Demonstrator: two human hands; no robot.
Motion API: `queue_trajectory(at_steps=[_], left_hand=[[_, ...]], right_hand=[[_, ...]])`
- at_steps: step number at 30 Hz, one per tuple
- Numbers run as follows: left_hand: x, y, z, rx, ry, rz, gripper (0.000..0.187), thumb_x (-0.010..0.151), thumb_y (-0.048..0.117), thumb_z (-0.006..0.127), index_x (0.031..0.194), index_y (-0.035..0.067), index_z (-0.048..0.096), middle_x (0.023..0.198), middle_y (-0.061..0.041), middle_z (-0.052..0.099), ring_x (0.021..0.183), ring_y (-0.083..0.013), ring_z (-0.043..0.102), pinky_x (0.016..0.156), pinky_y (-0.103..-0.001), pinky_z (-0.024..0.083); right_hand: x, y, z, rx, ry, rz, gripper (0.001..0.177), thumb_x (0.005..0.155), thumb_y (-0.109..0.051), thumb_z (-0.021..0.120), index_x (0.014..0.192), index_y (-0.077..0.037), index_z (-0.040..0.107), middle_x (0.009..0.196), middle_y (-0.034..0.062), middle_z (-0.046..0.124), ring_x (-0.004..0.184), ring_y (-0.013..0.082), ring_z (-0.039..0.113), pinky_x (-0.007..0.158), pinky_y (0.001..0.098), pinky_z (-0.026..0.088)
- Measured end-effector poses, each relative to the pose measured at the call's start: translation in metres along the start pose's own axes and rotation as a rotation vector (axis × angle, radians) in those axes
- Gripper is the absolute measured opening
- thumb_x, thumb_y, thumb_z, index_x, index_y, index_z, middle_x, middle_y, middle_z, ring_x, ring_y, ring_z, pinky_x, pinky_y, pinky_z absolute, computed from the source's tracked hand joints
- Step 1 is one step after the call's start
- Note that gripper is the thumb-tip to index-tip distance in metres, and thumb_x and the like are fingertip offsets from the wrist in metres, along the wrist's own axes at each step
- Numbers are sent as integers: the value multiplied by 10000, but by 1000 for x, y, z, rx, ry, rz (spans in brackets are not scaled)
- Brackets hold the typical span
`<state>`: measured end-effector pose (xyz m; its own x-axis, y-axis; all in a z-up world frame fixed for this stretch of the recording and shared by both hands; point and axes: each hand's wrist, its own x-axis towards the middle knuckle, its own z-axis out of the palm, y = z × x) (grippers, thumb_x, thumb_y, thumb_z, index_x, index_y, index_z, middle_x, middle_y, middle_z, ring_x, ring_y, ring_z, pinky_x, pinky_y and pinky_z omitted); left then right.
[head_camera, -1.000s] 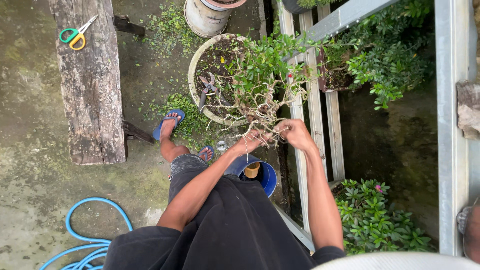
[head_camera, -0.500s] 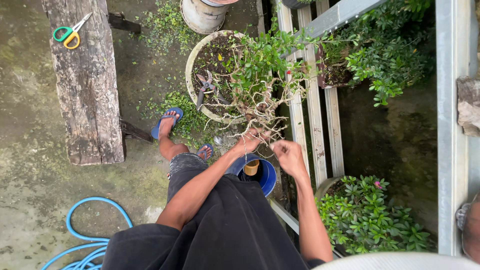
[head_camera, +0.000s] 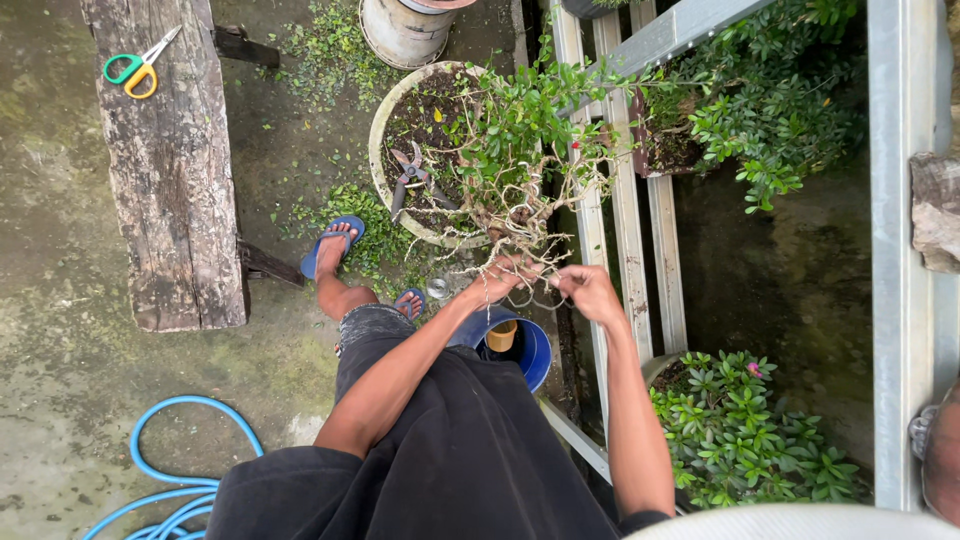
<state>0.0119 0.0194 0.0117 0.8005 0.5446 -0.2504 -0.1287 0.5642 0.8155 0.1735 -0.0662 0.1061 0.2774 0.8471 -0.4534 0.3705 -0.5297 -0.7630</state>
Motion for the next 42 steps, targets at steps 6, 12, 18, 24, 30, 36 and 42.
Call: queue_trajectory(at_steps=[6,12,18,24,30,36,42], left_hand=[[-3,2,2,-11,-12,-2,255,901,359,716,817,118,708,543,-4,538,590,-92,416,666,-226,348],[-3,-4,2,7,-9,5,255,928,350,686,834,114,710,555,-1,525,609,-101,408,684,-228,364],[7,-31,-1,-65,-4,15,239,924,309,704,856,80,714,584,-6,566,605,-72,466,694,-207,406],[-11,9,5,-153,-17,2,242,940,268,701,867,37,704,578,-25,548,597,-89,489,711,-234,460],[3,-16,1,-120,-12,5,223,906,246,734,858,30,707,592,-18,555,602,-73,492,707,-217,443],[19,-52,-3,-22,24,10,252,909,323,724,849,78,721,614,-31,596,619,-91,509,707,-236,425],[16,-50,2,-48,113,-13,200,877,316,753,867,117,733,579,-14,566,604,-82,489,672,-215,409]], right_hand=[[32,9,-18,-24,-101,-23,68,855,-38,689,866,-35,756,550,39,588,523,53,383,481,195,313],[26,8,-22,159,-81,80,79,895,-86,685,888,-24,733,554,25,567,451,8,363,405,142,287],[4,21,-7,563,-3,241,94,926,-45,637,967,20,691,594,21,507,461,-1,348,355,102,280],[-6,69,24,1045,37,345,168,964,-85,579,1079,33,609,641,-17,412,504,2,367,357,78,258],[-13,46,22,1052,156,349,190,946,-67,591,1084,60,619,651,-30,379,509,-2,357,350,71,251],[-34,-16,48,954,352,332,159,945,-36,587,1051,65,648,628,-25,389,478,-2,344,345,84,239],[-35,-35,77,321,493,125,52,872,-63,703,877,-60,755,544,0,522,528,12,395,482,147,296]])
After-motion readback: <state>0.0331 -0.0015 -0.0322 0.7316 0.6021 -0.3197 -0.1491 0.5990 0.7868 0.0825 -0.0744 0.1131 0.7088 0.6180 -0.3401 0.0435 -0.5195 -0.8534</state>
